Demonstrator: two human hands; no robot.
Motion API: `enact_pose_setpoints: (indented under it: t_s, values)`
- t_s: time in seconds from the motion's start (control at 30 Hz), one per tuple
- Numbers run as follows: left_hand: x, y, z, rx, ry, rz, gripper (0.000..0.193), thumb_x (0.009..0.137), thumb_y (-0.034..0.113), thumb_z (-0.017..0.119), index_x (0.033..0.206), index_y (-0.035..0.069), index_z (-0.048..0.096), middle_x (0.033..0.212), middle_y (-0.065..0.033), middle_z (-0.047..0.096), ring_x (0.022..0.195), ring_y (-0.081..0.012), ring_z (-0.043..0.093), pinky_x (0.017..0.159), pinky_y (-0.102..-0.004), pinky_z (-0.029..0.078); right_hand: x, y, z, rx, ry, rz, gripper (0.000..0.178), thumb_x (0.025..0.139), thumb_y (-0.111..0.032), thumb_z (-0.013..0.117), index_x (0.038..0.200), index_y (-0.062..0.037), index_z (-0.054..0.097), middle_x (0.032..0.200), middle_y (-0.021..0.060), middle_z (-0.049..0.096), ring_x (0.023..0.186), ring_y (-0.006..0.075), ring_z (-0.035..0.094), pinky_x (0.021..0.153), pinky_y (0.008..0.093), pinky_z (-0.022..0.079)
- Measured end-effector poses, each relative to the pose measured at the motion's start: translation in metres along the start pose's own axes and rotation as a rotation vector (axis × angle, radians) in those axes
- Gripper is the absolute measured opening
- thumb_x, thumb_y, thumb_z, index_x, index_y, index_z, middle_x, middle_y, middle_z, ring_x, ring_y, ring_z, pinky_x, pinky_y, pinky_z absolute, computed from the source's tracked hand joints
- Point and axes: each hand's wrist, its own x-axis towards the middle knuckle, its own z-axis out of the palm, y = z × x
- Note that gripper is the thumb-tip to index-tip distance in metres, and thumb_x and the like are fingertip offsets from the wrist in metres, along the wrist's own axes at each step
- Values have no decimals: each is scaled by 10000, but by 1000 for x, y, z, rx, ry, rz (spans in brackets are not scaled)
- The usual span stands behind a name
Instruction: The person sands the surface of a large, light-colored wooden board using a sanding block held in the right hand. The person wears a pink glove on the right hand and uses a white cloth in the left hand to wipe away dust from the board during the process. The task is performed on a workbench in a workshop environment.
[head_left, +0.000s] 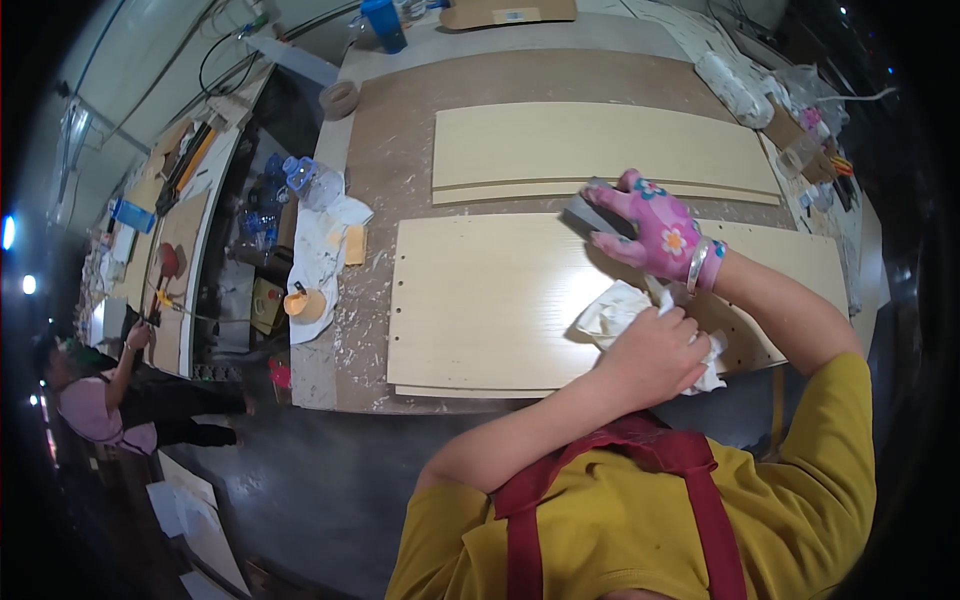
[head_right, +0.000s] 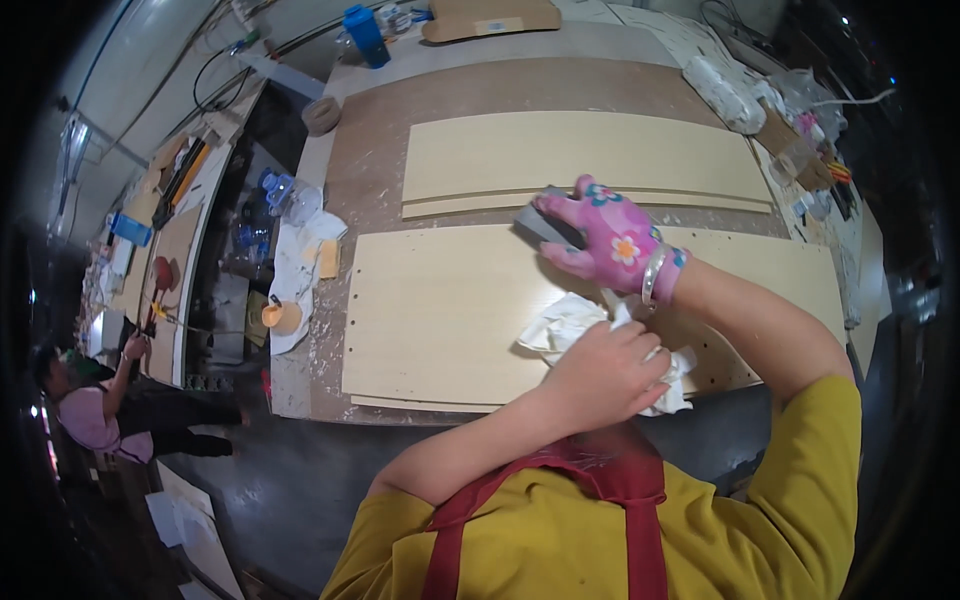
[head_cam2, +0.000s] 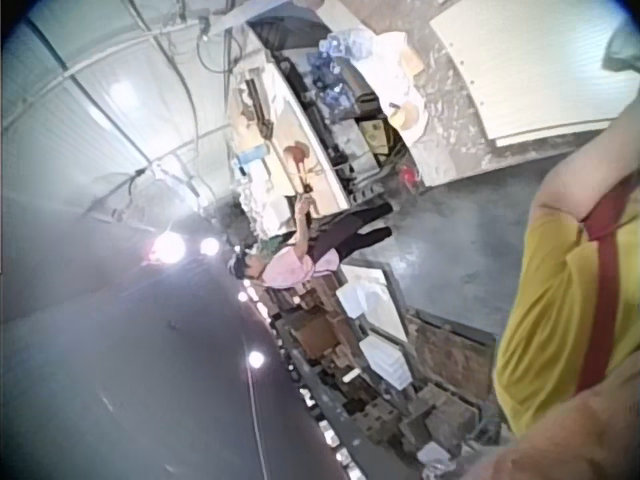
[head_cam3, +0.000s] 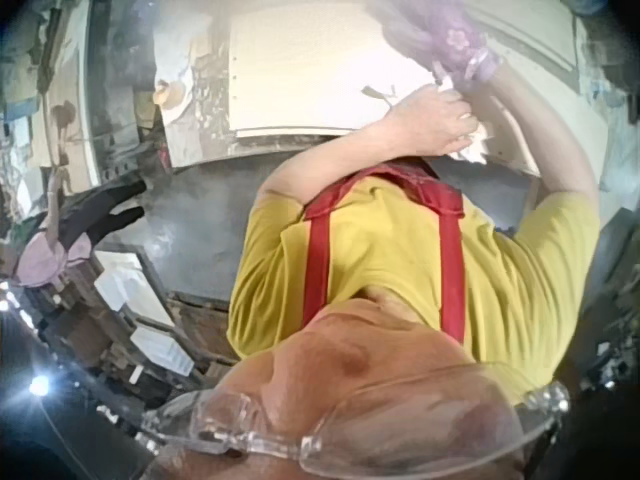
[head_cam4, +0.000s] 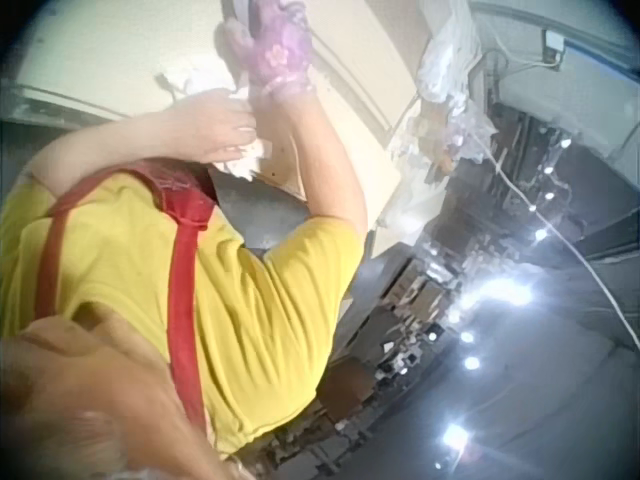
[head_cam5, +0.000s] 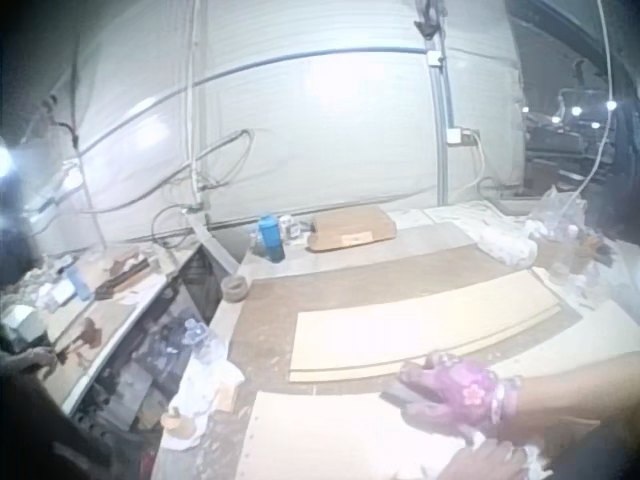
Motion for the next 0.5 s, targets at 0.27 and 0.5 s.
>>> enact_pose_setpoints:
  t_s: [0.27,0.5]
  values:
    - [-6,4,12,121,-102,41,369,760,223,599,1062,33,690,1077,-157,654,1139,-389,552,1024,-520,383,144,-92,72,174,-29,-206,461,850,-459,587,1170,-128,618,1016,187,601,900,358,621,824,450,514]
    - [-6,0,2,11,18,-32,208,779,229,630,912,71,648,887,-91,624,865,-249,601,757,-370,451,81,-67,32,16,-105,-39,569,816,-491,583,1266,-144,587,1059,202,589,937,348,636,837,435,527]
